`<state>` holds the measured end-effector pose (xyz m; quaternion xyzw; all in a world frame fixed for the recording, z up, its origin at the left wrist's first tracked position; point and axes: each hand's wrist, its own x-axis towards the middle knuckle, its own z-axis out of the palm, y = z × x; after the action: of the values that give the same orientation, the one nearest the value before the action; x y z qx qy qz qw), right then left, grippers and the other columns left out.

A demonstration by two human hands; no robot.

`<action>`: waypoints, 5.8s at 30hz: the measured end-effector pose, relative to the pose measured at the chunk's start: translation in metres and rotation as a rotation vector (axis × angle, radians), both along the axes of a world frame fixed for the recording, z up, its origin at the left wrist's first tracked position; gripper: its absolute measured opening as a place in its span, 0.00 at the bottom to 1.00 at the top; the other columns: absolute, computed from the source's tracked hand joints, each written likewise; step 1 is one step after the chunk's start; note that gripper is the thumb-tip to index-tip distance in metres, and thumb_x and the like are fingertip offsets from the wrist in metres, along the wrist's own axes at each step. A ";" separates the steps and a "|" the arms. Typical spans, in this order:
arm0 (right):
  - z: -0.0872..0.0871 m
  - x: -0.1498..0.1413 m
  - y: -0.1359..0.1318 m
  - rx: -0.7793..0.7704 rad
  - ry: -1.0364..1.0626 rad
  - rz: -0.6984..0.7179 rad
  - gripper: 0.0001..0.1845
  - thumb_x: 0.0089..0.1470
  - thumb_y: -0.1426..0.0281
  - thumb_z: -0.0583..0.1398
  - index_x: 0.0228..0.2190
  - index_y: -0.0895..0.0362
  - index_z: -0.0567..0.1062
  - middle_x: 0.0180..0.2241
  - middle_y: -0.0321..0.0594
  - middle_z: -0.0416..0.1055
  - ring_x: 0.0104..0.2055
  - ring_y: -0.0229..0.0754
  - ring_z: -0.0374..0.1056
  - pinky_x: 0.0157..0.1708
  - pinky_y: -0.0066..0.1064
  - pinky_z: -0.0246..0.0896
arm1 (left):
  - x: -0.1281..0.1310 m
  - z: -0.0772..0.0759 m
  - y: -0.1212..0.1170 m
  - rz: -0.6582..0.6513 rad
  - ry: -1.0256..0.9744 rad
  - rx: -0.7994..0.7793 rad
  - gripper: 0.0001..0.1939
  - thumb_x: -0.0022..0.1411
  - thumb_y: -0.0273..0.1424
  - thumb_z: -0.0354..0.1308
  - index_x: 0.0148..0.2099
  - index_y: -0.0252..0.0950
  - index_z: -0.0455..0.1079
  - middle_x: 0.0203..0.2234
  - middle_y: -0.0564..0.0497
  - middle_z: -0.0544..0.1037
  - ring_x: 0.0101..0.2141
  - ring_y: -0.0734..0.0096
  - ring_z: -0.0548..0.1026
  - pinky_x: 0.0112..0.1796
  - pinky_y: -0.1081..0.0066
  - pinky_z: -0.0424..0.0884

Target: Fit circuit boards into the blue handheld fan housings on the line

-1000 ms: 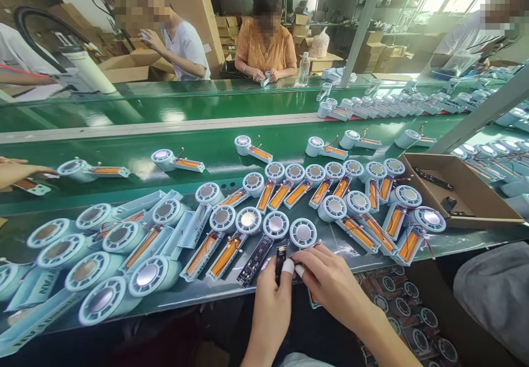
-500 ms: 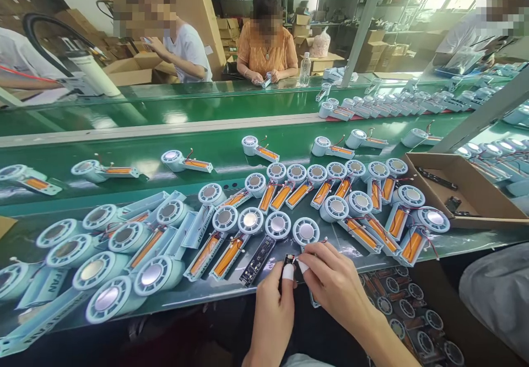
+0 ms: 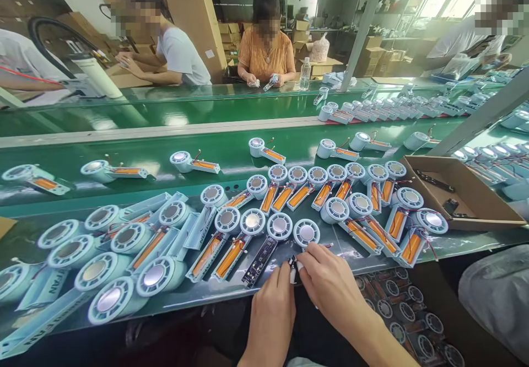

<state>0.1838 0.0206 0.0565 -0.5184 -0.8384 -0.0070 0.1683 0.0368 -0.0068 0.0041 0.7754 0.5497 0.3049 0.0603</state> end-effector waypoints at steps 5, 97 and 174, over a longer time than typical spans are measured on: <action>0.007 0.018 0.009 -0.256 0.101 0.087 0.13 0.63 0.80 0.54 0.41 0.55 0.76 0.35 0.38 0.73 0.36 0.42 0.70 0.34 0.31 0.60 | -0.018 0.003 0.006 -0.164 -0.099 -0.186 0.19 0.68 0.20 0.43 0.55 0.36 0.68 0.40 0.45 0.81 0.40 0.59 0.82 0.38 0.64 0.79; 0.013 0.033 0.005 -0.398 0.510 0.020 0.14 0.66 0.74 0.52 0.47 0.52 0.74 0.44 0.42 0.73 0.45 0.43 0.72 0.44 0.32 0.66 | -0.022 0.037 0.012 -0.071 -0.606 -0.695 0.22 0.68 0.33 0.47 0.61 0.42 0.67 0.35 0.50 0.81 0.31 0.65 0.79 0.42 0.65 0.74; 0.016 0.023 -0.003 -0.791 0.927 -0.099 0.17 0.62 0.60 0.60 0.48 0.56 0.73 0.32 0.39 0.75 0.32 0.41 0.71 0.32 0.31 0.68 | -0.010 0.049 -0.002 -0.025 -0.934 -0.696 0.21 0.70 0.45 0.48 0.52 0.41 0.77 0.52 0.45 0.79 0.54 0.55 0.75 0.57 0.54 0.71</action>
<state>0.2070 0.0181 0.0725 -0.5290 -0.5918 0.5235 0.3097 0.0267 -0.0088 0.0535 0.4998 0.5235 0.4151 0.5512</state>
